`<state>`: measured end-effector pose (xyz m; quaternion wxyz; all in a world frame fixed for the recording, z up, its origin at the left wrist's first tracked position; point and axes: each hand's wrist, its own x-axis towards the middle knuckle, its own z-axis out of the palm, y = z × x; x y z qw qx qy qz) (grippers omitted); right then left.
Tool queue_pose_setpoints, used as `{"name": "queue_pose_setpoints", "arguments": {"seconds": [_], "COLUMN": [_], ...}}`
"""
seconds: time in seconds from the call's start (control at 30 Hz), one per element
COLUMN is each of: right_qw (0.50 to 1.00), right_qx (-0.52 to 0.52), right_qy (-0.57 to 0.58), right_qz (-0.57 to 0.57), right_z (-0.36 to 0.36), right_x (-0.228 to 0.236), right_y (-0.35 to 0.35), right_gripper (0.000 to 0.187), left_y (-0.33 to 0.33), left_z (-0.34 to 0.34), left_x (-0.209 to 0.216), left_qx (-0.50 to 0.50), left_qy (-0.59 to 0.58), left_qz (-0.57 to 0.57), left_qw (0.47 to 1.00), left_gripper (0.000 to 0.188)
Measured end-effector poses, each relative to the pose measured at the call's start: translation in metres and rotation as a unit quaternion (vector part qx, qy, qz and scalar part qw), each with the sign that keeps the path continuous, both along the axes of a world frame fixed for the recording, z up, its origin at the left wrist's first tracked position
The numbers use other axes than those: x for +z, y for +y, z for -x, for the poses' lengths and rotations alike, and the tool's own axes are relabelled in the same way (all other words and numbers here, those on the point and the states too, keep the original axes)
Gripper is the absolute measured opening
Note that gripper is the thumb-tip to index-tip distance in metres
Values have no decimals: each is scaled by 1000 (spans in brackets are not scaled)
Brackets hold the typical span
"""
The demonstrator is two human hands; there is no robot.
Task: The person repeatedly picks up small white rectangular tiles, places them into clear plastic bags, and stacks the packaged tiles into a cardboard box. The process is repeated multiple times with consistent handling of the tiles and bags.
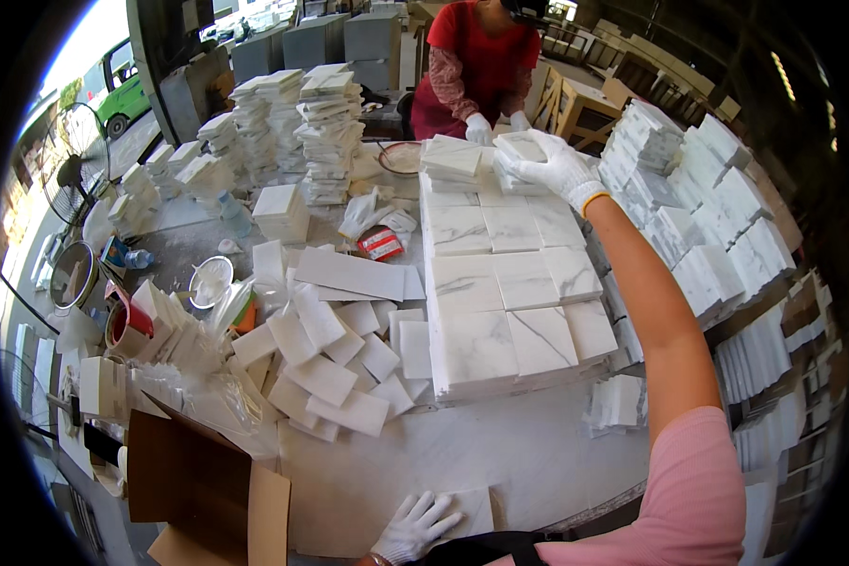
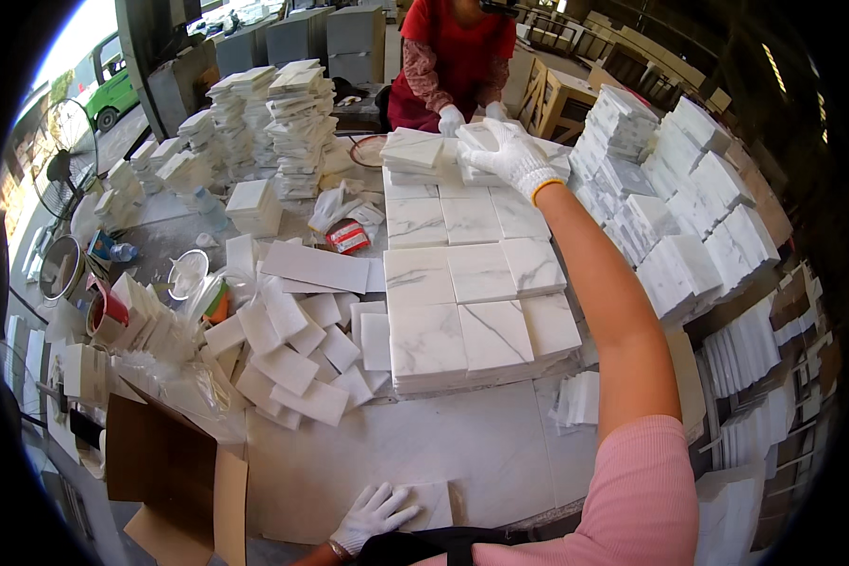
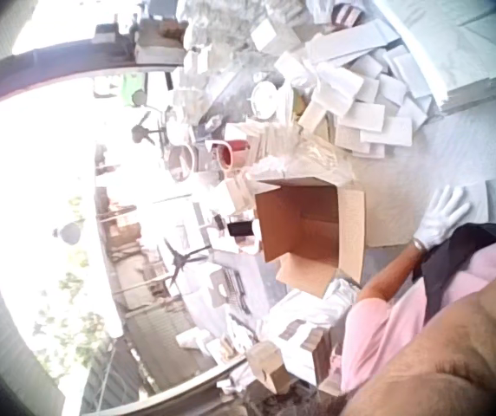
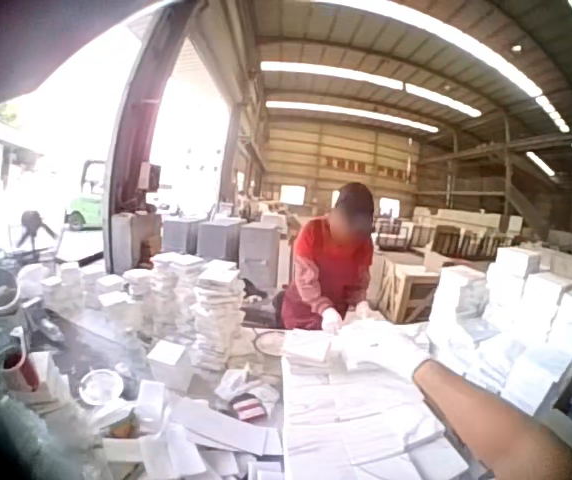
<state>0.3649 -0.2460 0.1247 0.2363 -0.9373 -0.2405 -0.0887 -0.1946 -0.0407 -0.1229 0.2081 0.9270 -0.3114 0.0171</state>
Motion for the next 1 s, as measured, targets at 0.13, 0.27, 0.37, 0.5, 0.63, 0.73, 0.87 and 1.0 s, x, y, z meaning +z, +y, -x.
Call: {"name": "queue_pose_setpoints", "arguments": {"seconds": [0.13, 0.27, 0.37, 0.5, 0.63, 0.73, 0.87, 1.0], "right_qw": [971, 977, 973, 984, 974, 993, 987, 952], "right_qx": [-189, -89, -92, -96, -163, -96, 119, 261], "right_qy": [54, 150, 144, 98, 3, -57, 19, 113], "right_qz": [134, 123, 155, 117, 158, 34, -106, -113], "right_z": [-95, -126, -115, -120, -94, -77, 67, 248], "right_x": [-14, -31, -23, -26, -14, -2, 21, -19], "right_y": [-8, 8, 27, 25, 25, -11, -17, -13], "right_gripper": [108, 105, 95, 96, 105, 108, 112, 115], "left_y": [-3, -5, -5, -1, -6, 8, 4, 1], "left_z": [25, 33, 35, 29, 27, -5, 2, 19], "left_x": [-46, -37, -36, -38, -38, -8, -5, -21], "left_qx": [4, 26, 27, 9, 25, -31, 16, 55], "left_qy": [98, 189, 177, 130, 95, 59, 96, 71], "left_qz": [45, 125, 111, 49, 20, 7, 81, 93], "left_qw": [994, 974, 977, 990, 995, 998, 992, 992], "left_gripper": [57, 55, 54, 53, 51, 50, 51, 60]}}
